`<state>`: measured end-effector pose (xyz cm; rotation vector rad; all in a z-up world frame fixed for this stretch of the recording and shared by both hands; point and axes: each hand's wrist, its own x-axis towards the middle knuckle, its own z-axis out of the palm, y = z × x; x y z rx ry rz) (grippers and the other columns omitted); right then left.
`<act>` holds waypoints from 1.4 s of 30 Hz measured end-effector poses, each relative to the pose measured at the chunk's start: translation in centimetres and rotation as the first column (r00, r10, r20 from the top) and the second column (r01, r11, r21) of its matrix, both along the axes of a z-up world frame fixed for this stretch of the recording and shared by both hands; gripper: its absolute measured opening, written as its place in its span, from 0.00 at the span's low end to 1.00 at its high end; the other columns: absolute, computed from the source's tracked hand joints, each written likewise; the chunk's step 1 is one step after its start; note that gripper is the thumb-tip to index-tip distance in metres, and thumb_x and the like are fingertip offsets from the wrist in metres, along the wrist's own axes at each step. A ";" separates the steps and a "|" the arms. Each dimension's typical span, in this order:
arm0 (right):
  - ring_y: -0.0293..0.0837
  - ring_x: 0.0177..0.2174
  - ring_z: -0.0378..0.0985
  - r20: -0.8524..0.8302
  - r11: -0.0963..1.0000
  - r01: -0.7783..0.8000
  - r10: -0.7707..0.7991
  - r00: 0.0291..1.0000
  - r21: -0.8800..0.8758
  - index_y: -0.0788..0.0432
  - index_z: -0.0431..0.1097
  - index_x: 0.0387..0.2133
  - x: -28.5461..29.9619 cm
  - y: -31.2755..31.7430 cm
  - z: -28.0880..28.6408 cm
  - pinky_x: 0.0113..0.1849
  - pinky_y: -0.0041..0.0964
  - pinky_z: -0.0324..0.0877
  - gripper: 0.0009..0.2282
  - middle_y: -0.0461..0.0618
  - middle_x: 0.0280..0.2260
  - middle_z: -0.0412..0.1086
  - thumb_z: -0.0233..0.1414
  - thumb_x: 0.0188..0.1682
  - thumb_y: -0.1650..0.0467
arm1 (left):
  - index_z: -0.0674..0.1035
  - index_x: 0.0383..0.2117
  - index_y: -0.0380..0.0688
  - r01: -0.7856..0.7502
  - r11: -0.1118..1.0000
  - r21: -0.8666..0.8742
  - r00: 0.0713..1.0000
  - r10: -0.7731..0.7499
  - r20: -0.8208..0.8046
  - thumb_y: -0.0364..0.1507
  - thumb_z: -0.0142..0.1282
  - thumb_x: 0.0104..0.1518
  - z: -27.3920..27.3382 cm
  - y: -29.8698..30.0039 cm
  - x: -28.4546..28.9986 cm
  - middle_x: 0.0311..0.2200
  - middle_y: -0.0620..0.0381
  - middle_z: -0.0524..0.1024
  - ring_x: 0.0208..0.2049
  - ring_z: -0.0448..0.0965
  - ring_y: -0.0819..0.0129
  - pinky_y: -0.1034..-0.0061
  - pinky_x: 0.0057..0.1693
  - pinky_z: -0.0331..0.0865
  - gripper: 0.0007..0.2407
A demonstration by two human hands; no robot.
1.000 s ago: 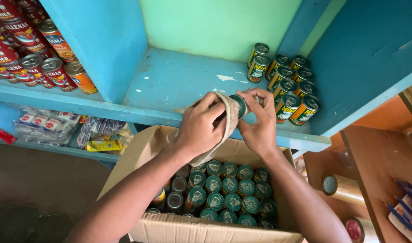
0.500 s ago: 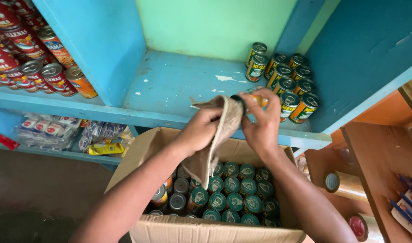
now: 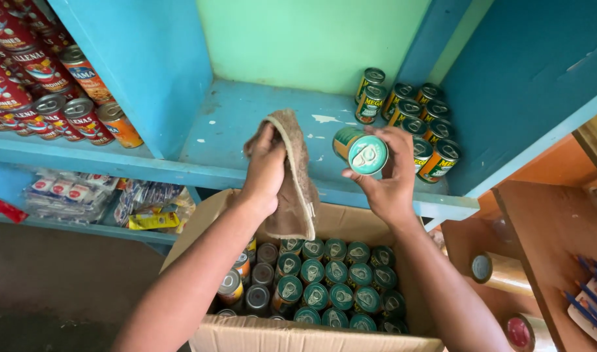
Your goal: Wiping canned goods with a cloth and arranging them on store shelves.
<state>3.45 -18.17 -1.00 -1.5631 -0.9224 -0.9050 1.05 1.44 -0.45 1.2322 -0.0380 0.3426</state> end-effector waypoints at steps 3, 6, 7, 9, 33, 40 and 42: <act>0.67 0.55 0.71 0.041 0.999 -0.025 0.026 0.999 -0.022 0.69 0.62 0.50 -0.2 0.2 0.1 0.57 0.58 0.68 0.30 0.61 0.47 0.59 0.70 0.37 0.73 | 0.68 0.63 0.35 0.033 0.999 0.034 0.999 -0.034 0.024 0.22 0.46 0.61 0.5 0.3 -0.2 0.63 0.34 0.67 0.65 0.64 0.45 0.47 0.69 0.57 0.21; 0.68 0.55 0.71 0.063 0.998 -0.056 0.057 0.996 -0.012 0.70 0.62 0.49 -0.1 0.5 -0.3 0.57 0.61 0.67 0.30 0.61 0.46 0.58 0.71 0.35 0.75 | 0.74 0.59 0.49 0.099 0.993 -0.059 0.992 -0.095 0.080 0.24 0.51 0.64 -2.5 0.9 2.0 0.51 0.50 0.79 0.53 0.78 0.61 0.57 0.62 0.70 0.17; 0.68 0.55 0.71 0.064 0.998 -0.059 0.059 0.996 -0.013 0.70 0.62 0.49 -0.1 0.6 -0.3 0.57 0.61 0.67 0.30 0.61 0.46 0.58 0.71 0.35 0.75 | 0.74 0.59 0.49 0.097 0.993 -0.060 0.992 -0.092 0.081 0.24 0.51 0.64 -2.6 1.0 2.1 0.51 0.50 0.79 0.53 0.78 0.61 0.57 0.62 0.70 0.17; 0.70 0.55 0.70 0.071 0.996 -0.089 0.090 0.993 -0.015 0.70 0.62 0.49 -0.1 0.6 -0.3 0.57 0.64 0.67 0.30 0.62 0.46 0.58 0.71 0.35 0.75 | 0.75 0.55 0.49 0.119 0.987 -0.106 0.988 -0.107 0.106 0.24 0.52 0.65 -2.7 1.2 2.3 0.44 0.52 0.82 0.47 0.81 0.65 0.61 0.58 0.75 0.13; 0.60 0.49 0.75 -0.100 0.984 -0.177 0.179 0.979 0.020 0.74 0.69 0.43 -0.2 2.3 -3.1 0.44 0.48 0.78 0.20 0.65 0.44 0.67 0.65 0.36 0.87 | 0.75 0.45 0.41 -0.433 0.630 0.644 0.801 -0.058 0.596 0.46 0.37 0.67 -1.5 0.1 0.0 0.43 0.46 0.69 0.48 0.73 0.39 0.53 0.57 0.67 0.21; 0.68 0.49 0.78 -0.039 0.978 -0.186 0.183 0.982 -0.098 0.70 0.75 0.39 -1.1 2.5 -1.6 0.45 0.53 0.78 0.18 0.66 0.43 0.72 0.62 0.34 0.90 | 0.74 0.61 0.42 0.206 0.952 0.225 0.978 -0.206 -0.022 0.33 0.51 0.64 -5.0 1.6 4.0 0.51 0.35 0.78 0.51 0.79 0.49 0.55 0.58 0.72 0.19; 0.64 0.51 0.76 -0.124 0.974 -0.170 0.151 0.981 -0.151 0.68 0.74 0.42 -1.0 2.5 -1.6 0.45 0.48 0.76 0.19 0.65 0.45 0.71 0.62 0.37 0.88 | 0.80 0.52 0.44 0.229 0.954 0.196 0.973 -0.231 -0.010 0.30 0.46 0.63 0.7 0.7 -0.7 0.49 0.43 0.82 0.53 0.81 0.55 0.60 0.60 0.71 0.15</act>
